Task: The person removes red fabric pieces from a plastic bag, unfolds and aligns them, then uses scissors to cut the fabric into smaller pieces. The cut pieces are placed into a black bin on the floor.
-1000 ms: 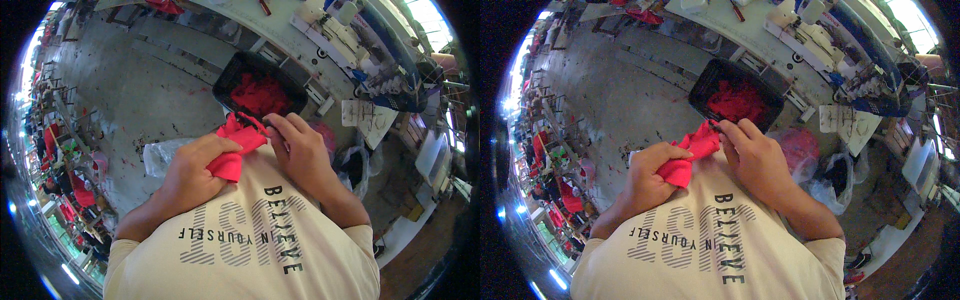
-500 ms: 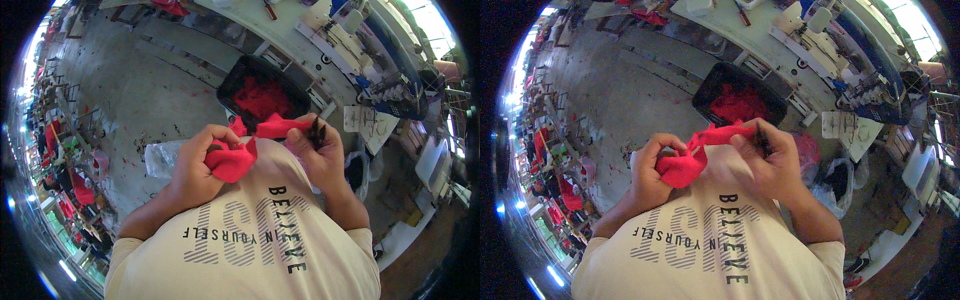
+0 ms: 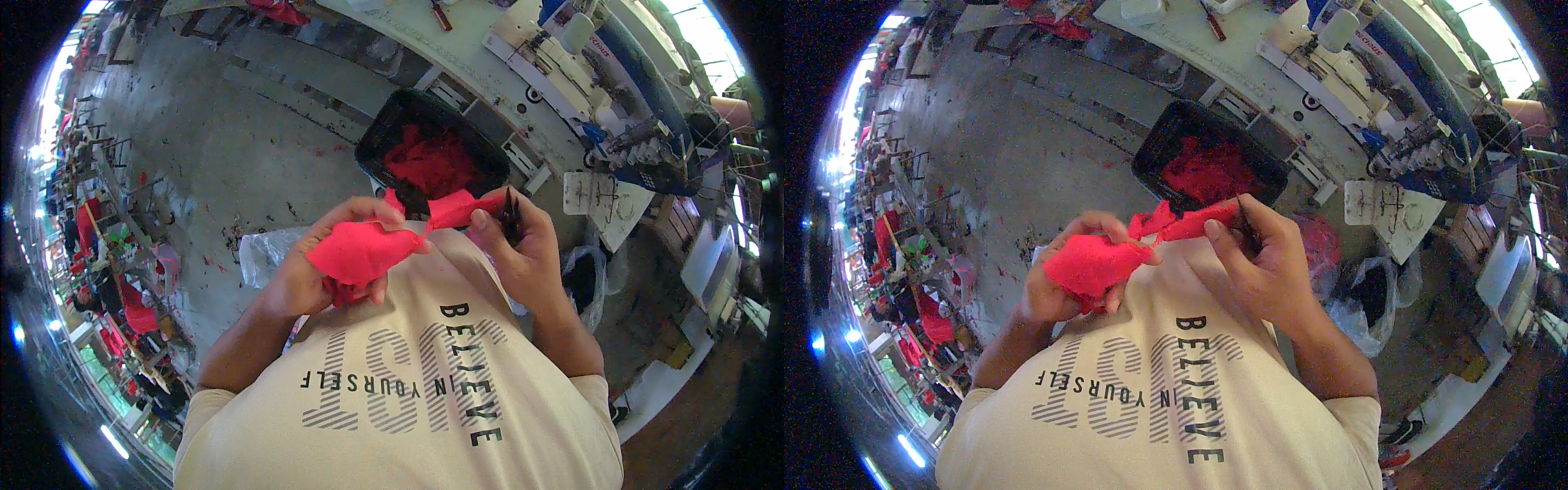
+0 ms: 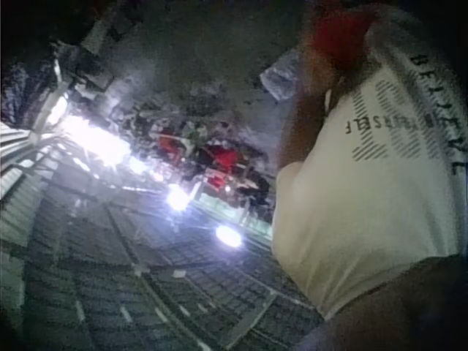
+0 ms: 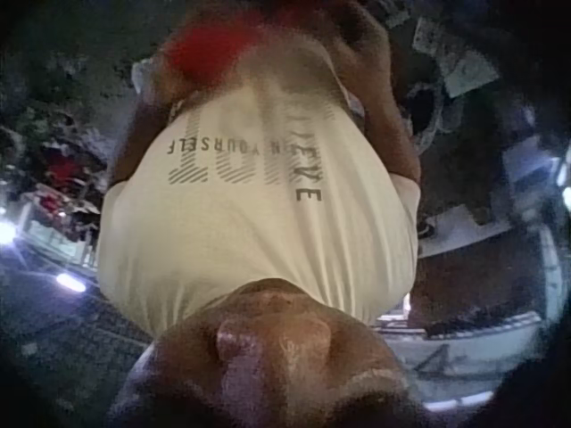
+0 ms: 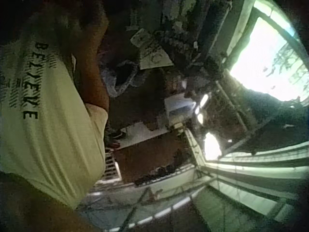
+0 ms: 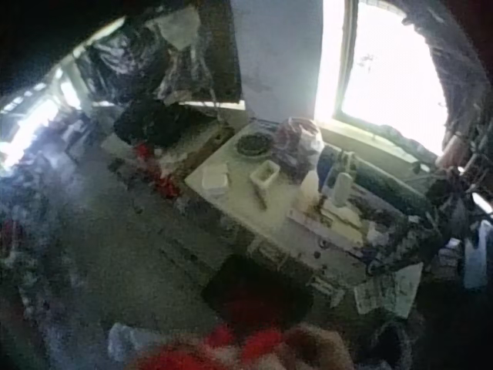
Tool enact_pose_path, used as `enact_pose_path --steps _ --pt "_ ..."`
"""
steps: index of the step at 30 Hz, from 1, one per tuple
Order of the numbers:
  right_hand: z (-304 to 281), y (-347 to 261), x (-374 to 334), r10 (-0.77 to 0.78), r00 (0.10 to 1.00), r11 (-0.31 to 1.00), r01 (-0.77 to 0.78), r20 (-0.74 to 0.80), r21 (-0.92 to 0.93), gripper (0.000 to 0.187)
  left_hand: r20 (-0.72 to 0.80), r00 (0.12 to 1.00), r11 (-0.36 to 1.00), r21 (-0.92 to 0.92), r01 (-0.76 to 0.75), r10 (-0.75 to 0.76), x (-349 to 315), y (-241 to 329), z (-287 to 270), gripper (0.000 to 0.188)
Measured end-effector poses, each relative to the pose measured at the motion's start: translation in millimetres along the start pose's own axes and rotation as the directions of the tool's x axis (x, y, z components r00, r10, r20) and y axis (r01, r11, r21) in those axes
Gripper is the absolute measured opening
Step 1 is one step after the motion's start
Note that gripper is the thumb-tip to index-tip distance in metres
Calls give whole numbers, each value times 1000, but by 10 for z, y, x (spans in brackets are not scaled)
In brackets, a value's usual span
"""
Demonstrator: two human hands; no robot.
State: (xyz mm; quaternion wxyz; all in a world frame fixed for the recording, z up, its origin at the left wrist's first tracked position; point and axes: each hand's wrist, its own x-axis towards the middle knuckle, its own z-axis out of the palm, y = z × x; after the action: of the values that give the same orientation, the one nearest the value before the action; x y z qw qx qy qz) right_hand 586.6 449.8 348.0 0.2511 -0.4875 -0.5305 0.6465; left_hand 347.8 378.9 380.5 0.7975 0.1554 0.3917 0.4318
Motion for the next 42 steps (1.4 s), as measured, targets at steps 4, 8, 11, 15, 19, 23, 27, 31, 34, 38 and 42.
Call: enact_pose_path --steps 4,8,11,15,19,23,27,31,34,38,42 --pt "-41 -111 -18 -126 992 908 122 17 -400 24 54 998 995 95 27 -33 -20 4 -105 61" --pt "-27 -99 -141 -331 926 759 375 181 -533 33 102 995 996 91 16 -25 -25 -19 -136 69" --pt "86 -156 -180 -376 892 757 452 251 -472 29 69 998 991 133 0 -9 -45 6 -103 68" --pt "142 -188 -263 -301 912 791 403 279 -460 26 79 997 957 287 -33 10 -54 105 42 37" --pt "181 -180 -264 -271 911 777 398 311 -488 22 -37 999 806 591 46 -31 -116 186 271 34" --pt "213 -173 -240 -305 914 775 401 267 -488 21 28 998 577 815 -58 60 -123 198 320 37" --pt "248 -120 -224 -357 903 760 430 240 -488 22 38 997 487 871 -65 64 -132 221 382 34" --pt "252 -144 -230 -392 891 762 453 228 -462 24 55 993 504 858 -98 101 -130 171 357 34" --pt "249 -145 -220 -429 872 736 488 234 -469 24 36 993 531 842 -88 109 -140 149 326 34" --pt "246 -129 -183 -455 855 707 517 250 -483 24 52 991 490 865 -107 125 -149 172 299 34" --pt "226 -122 -172 -458 845 668 532 276 -520 25 16 991 520 850 -84 134 -150 155 311 35"
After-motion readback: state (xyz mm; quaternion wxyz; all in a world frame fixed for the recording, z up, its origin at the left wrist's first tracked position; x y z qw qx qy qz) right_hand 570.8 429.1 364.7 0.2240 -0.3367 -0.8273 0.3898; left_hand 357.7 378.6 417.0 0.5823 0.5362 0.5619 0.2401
